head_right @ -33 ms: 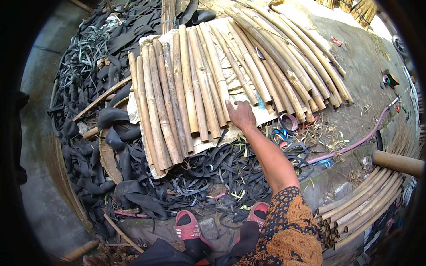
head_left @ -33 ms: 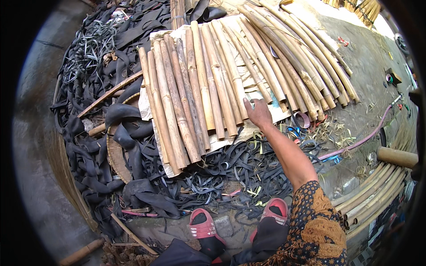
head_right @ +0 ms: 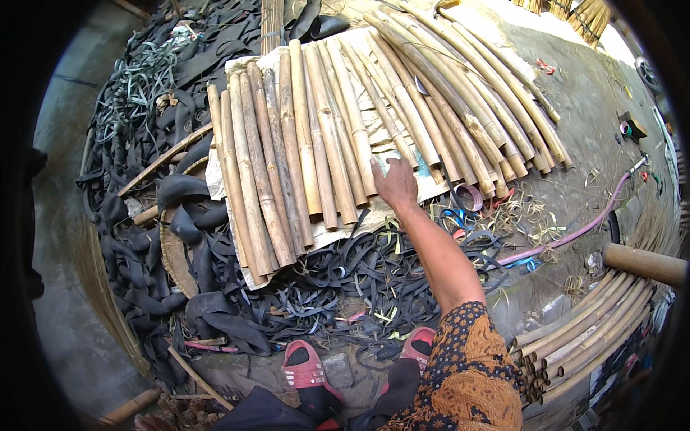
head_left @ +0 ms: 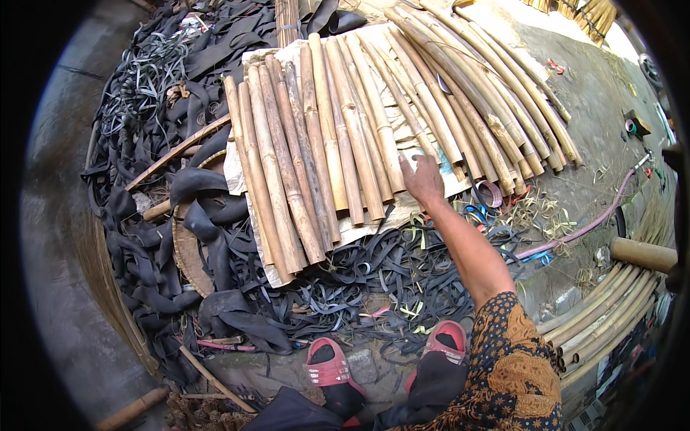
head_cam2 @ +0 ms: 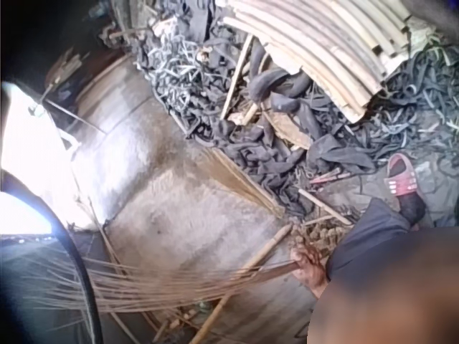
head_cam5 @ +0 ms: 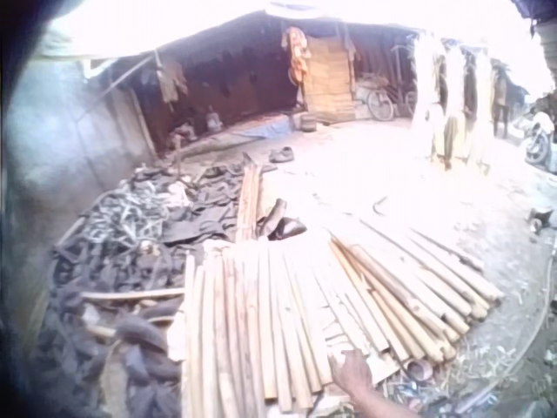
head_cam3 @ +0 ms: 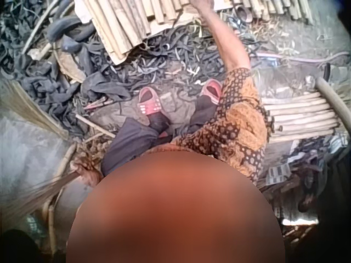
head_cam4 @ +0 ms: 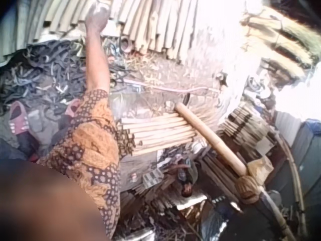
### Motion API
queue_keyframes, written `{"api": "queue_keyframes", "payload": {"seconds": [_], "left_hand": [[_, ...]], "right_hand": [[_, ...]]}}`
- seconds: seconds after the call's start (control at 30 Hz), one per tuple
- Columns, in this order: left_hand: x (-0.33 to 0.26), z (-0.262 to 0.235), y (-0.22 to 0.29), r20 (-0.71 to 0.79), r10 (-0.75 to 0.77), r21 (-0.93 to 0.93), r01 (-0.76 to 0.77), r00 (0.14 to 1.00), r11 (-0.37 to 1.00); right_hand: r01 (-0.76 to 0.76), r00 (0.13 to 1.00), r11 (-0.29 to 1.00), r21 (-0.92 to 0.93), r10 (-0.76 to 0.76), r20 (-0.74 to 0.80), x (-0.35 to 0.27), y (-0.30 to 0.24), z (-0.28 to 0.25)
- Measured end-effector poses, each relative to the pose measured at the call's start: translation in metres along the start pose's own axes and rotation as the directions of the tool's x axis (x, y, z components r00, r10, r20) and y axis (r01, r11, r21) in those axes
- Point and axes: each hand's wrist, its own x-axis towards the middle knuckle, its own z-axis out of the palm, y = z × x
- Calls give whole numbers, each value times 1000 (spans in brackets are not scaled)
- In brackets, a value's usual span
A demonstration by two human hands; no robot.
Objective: The person sits on the floor and assembles brooms by gathering thin bamboo strips, placing them against a bamboo pole, and wrapping the bundle with black rubber strips. The person repeatedly picks up bundles, wraps them, and sets them aside.
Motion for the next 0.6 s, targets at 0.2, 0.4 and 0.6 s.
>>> {"api": "queue_keyframes", "payload": {"seconds": [0.2, 0.4, 0.6], "left_hand": [[15, -14, -7, -59, -86, 84, 91, 995, 992], [5, -1, 8, 104, 28, 14, -30, 994, 999], [-1, 15, 15, 49, 48, 48, -51, 998, 998]], "right_hand": [[-50, 999, 943, -329, 49, -10, 20, 35, -4], [-23, 999, 956, -293, 31, 26, 33, 38, 13], [-356, 919, 855, 377, 248, 307, 45, 24, -1]]}}
